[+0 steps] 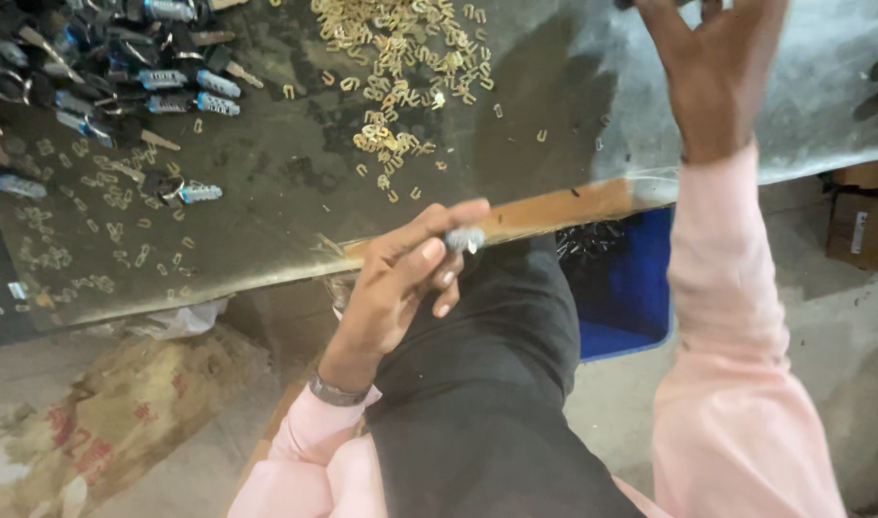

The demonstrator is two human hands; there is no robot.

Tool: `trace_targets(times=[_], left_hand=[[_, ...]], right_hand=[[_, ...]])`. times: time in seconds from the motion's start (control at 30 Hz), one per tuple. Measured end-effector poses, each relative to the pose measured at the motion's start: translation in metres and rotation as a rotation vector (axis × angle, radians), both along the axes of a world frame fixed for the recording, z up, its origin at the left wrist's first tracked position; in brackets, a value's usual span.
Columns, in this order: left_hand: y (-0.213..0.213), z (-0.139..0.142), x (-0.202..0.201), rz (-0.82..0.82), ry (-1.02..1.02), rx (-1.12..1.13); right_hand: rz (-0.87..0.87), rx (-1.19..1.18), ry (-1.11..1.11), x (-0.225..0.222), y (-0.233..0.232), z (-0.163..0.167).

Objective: The person sits at a workbench assembling padlock cylinders. They pick small metal key pins and springs from the table, insert them one at a time into the lock body held in the other hand, press them into place with a small dark cylindrical tool, and set finished cylinders with the pile of completed padlocks.

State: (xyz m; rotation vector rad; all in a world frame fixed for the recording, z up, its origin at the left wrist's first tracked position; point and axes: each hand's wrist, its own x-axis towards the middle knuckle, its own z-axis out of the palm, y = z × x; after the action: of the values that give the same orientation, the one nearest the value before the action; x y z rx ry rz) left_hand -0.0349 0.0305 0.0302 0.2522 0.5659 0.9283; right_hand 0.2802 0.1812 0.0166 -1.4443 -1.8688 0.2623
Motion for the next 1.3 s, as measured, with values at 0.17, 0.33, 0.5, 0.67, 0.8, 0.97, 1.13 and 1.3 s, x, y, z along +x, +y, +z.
trace_targets(times=[0.17,0.33,0.5,0.67,0.8,0.97,1.13,1.3], left_hand=[[0.004,-0.015,0.006,-0.049,-0.012,0.061],[-0.006,-0.037,0.014,-0.1,-0.03,0.14],[-0.017,-0.042,0.017,-0.093,-0.047,0.098],[-0.026,-0.038,0.022,-0.073,0.135,0.13],[-0.028,-0.031,0.03,0.061,0.245,0.193],[-0.02,-0.012,0.034,0.126,0.781,0.587],[-0.012,0.007,0.036,0.267,1.22,1.16],[-0.01,0.008,0.027,0.136,1.287,1.46]], right_hand=[[0.152,-0.206,0.589,-0.011,-0.072,0.036],[0.238,-0.278,1.007,-0.058,-0.131,0.034],[0.133,-0.263,1.238,-0.094,-0.169,0.004],[0.048,-0.31,1.322,-0.109,-0.179,-0.007],[0.001,-0.369,1.345,-0.113,-0.183,-0.006],[-0.011,-0.364,1.156,-0.113,-0.187,-0.008],[-0.107,-0.395,1.153,-0.109,-0.194,-0.009],[-0.053,-0.415,0.537,-0.094,-0.201,0.002]])
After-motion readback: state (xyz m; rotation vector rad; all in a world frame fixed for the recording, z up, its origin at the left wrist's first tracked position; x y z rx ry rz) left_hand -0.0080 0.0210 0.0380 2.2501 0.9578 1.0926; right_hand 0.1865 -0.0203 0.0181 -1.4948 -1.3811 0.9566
